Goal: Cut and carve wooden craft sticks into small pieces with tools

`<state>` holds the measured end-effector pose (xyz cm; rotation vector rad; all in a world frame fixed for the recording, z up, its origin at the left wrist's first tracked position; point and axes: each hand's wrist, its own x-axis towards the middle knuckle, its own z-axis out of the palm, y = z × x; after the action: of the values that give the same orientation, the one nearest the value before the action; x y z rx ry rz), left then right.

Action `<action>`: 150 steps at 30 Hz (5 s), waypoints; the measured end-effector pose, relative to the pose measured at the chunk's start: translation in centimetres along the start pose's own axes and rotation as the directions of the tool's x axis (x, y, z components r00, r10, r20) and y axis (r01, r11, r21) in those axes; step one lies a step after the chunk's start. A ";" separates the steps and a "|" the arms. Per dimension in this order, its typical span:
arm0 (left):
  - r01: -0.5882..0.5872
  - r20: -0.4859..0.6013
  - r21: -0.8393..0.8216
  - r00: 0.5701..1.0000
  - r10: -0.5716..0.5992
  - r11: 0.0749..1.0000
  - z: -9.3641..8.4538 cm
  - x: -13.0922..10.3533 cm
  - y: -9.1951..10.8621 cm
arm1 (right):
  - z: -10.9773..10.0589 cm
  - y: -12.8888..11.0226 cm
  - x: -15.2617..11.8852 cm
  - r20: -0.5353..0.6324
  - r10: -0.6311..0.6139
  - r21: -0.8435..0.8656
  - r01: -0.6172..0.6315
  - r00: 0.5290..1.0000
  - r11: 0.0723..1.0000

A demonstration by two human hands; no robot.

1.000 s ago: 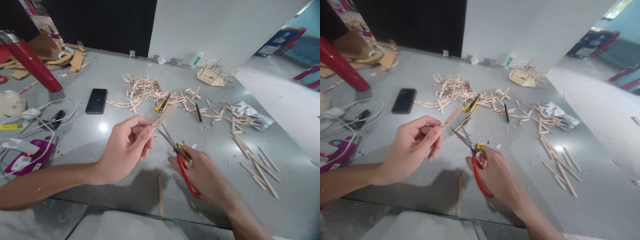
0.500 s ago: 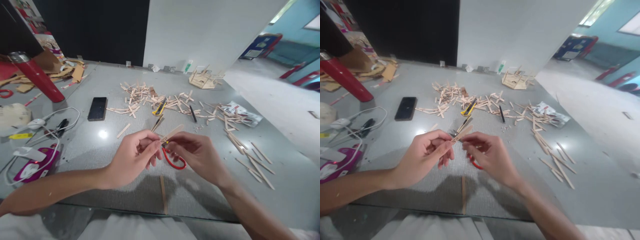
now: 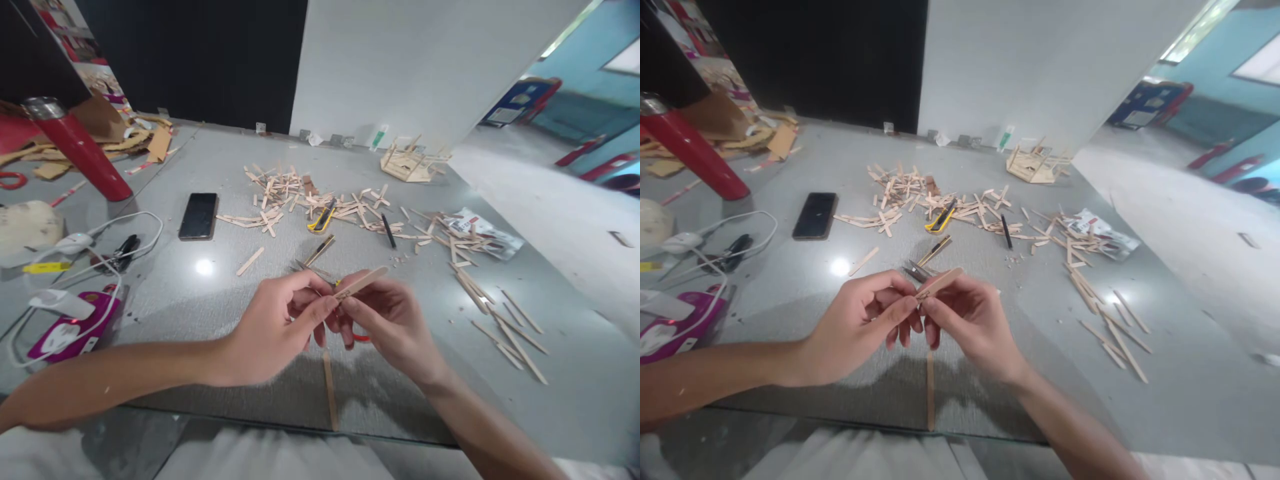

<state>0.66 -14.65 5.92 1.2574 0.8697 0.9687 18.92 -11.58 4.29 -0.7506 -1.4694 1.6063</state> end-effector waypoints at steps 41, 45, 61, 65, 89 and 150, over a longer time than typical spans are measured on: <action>0.111 0.104 -0.234 0.991 -0.088 0.966 0.6 0.6 -1.2 | 1.1 2.6 -0.6 0.103 0.231 0.508 -0.251 0.967 0.824; 0.118 0.091 -0.228 0.991 -0.099 0.967 0.6 0.6 -1.5 | 1.3 2.4 -0.7 0.154 0.230 0.486 -0.276 0.961 0.829; -0.071 -0.054 0.143 0.995 0.080 0.987 0.9 0.1 -3.1 | 2.5 3.2 -0.8 -0.059 0.375 0.522 -0.291 0.925 0.802; -0.060 -0.057 0.095 0.996 0.065 0.994 0.9 0.1 -3.3 | 2.4 3.2 -0.7 -0.060 0.403 0.551 -0.306 0.913 0.776; 0.000 -0.051 -0.055 0.999 -0.003 0.998 1.0 0.0 -2.2 | 2.0 2.1 -1.0 0.023 0.349 0.561 -0.301 0.937 0.771; 0.407 -0.036 0.367 0.905 -0.425 0.836 -8.5 2.7 -5.6 | -10.0 4.6 15.9 -0.417 -0.078 -0.901 -0.400 0.906 0.168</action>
<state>-5.64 -9.41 -0.61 1.3180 1.2676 0.4328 18.84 7.24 -0.15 -1.9007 -2.0874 0.2579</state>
